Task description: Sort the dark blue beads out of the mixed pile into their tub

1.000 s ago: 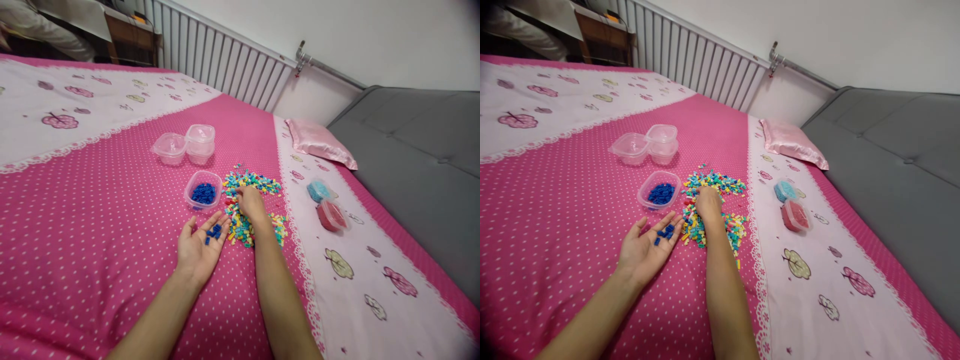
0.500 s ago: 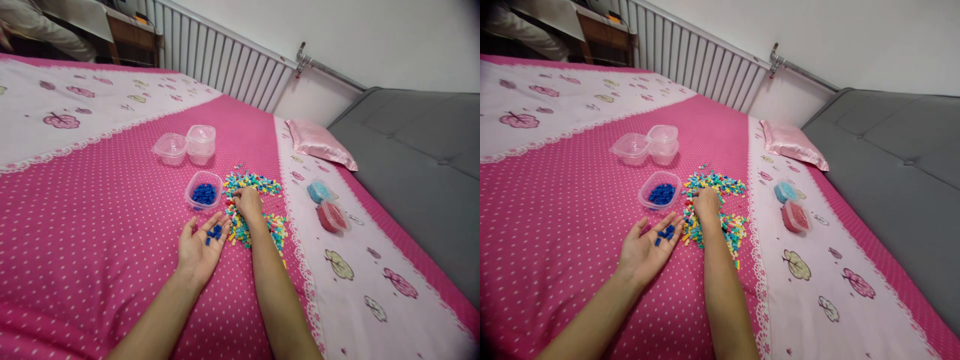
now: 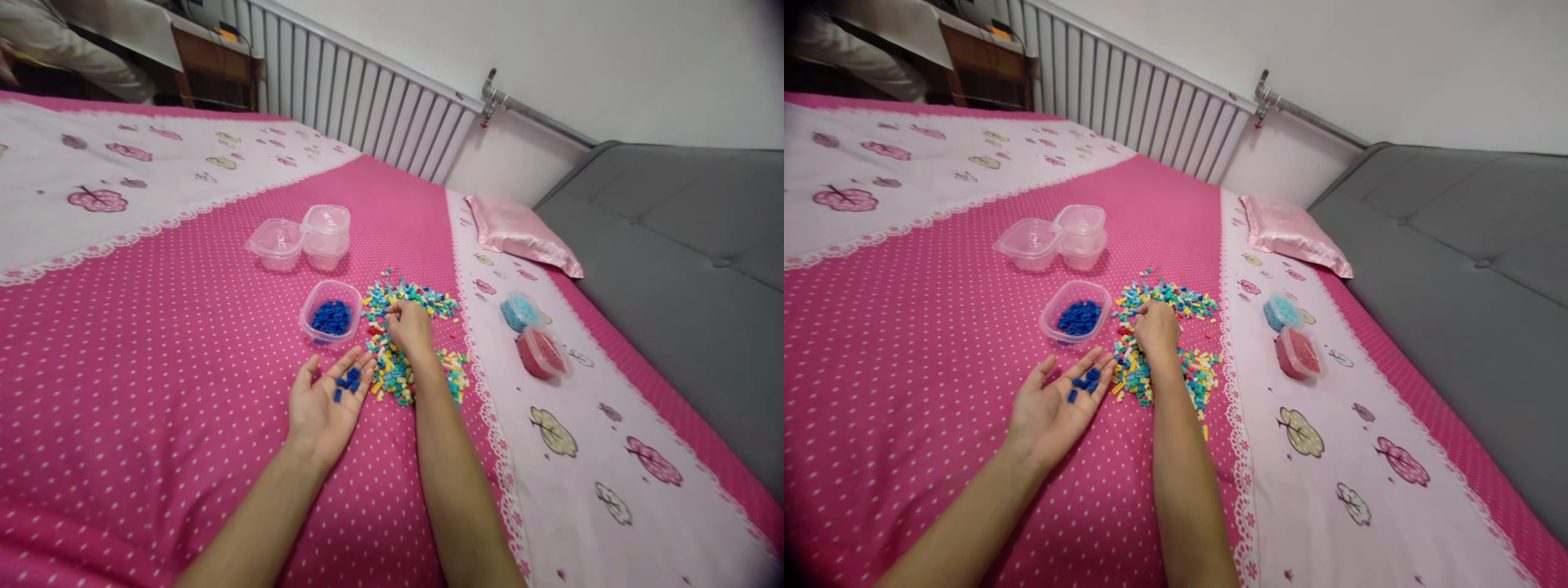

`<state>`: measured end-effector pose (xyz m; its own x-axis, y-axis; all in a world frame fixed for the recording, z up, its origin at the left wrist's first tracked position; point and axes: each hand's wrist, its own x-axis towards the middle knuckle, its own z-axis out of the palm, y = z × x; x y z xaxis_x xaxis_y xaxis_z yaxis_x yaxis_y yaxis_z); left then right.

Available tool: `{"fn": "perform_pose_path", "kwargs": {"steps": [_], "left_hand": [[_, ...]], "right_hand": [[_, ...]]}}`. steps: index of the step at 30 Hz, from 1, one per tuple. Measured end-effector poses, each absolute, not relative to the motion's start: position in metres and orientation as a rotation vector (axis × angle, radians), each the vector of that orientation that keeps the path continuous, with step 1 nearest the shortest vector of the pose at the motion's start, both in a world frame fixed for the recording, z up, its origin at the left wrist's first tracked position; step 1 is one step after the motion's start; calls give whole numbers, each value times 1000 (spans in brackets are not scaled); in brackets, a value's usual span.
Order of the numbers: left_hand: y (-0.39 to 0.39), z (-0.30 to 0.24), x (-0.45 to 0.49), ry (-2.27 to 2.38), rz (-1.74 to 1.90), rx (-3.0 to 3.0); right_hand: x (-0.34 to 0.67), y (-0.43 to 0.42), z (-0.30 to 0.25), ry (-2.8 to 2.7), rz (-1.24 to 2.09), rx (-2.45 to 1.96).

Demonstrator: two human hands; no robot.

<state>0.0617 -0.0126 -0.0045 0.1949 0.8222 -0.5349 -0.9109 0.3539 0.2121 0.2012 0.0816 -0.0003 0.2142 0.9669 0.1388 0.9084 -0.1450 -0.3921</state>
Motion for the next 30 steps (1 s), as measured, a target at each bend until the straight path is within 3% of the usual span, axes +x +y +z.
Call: {"fn": "perform_pose_path", "kwargs": {"steps": [10,15,30], "left_hand": [[-14,-3,62,636,1218,-168],[-14,-3,62,643,1223,-156],[-13,-6,62,582,1220,-156]], "right_hand": [[208,48,53,-1678,106,-1758],[199,23,75,-1770,224,-1583],[184,-4,86,-2340,470,-1427]]}}
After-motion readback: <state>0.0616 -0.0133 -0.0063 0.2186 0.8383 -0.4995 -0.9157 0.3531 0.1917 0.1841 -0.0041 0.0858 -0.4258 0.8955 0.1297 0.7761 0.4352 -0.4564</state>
